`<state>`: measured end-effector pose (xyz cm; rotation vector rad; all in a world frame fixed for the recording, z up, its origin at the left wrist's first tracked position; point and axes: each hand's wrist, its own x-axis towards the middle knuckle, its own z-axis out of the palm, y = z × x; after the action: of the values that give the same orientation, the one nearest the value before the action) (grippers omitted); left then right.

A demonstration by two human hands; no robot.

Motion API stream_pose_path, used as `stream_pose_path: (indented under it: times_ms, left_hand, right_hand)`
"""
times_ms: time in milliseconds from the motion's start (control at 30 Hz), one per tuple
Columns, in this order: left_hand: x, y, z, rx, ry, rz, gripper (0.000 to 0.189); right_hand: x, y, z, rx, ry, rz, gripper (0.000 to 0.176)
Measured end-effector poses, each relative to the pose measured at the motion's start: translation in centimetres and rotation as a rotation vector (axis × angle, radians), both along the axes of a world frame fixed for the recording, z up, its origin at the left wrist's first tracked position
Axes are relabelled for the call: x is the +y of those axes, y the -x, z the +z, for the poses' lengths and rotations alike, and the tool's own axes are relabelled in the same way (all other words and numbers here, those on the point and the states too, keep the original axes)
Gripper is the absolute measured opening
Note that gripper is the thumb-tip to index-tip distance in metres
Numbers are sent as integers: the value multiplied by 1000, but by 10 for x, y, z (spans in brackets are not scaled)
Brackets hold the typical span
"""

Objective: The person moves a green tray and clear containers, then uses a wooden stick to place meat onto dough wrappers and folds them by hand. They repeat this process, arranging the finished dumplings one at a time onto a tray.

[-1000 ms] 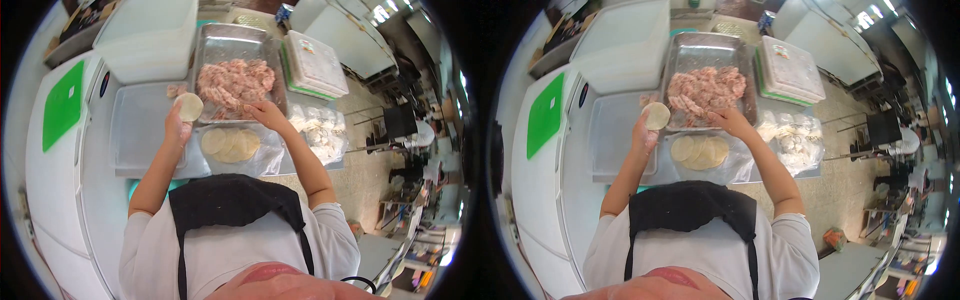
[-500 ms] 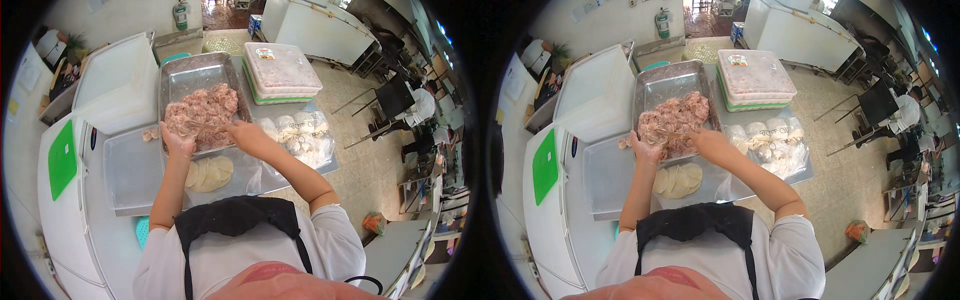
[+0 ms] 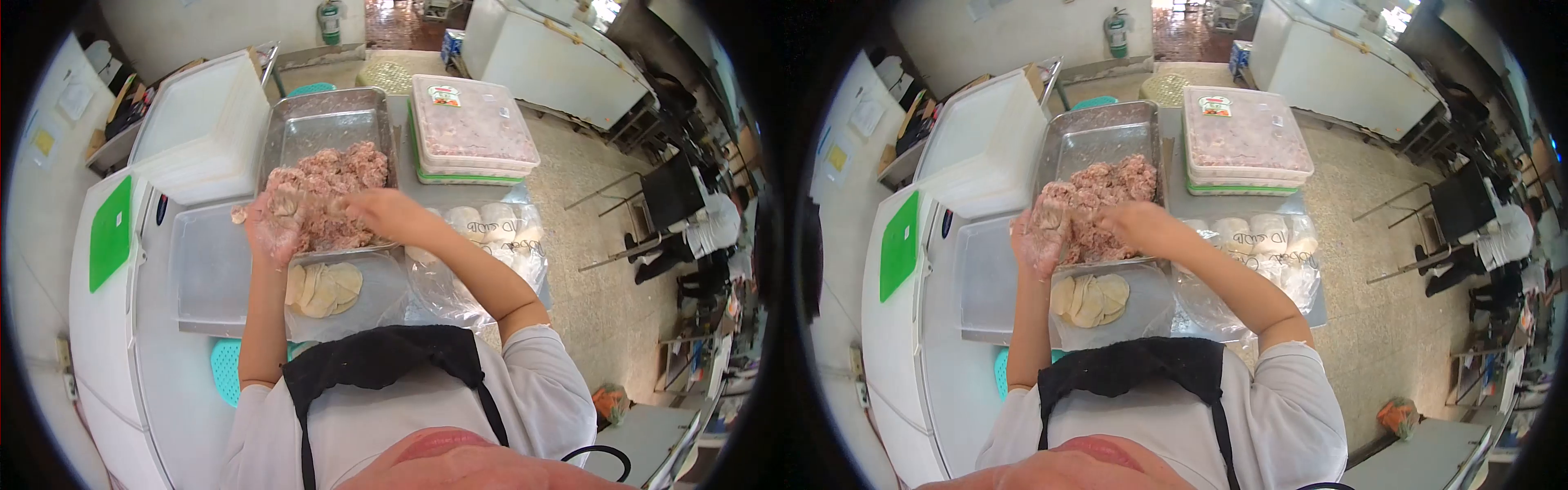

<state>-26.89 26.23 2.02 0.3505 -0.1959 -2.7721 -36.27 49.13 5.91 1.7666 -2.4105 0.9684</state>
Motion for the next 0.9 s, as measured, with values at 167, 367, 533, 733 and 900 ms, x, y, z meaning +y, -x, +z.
stream_pose_path:
  times_ms: [167, 367, 533, 733, 900]
  left_hand:
    - [11, -14, 22, -228, 1712, 237, 55]
    - [2, -17, 36, -214, 1890, -302, 40]
    - [0, -17, 23, -362, 1944, -335, 39]
    - [-17, -9, -25, -571, 1556, -274, 40]
    - [-16, -24, 4, -593, 1636, -425, 39]
  right_hand:
    - [15, 21, 13, -433, -145, 44, 38]
    - [7, 4, -14, -531, -94, 99, 34]
    - [1, 43, -43, -455, -94, 186, 31]
    - [-4, 6, -25, 149, -69, -102, 25]
    - [6, 46, -86, 289, -386, -232, 19]
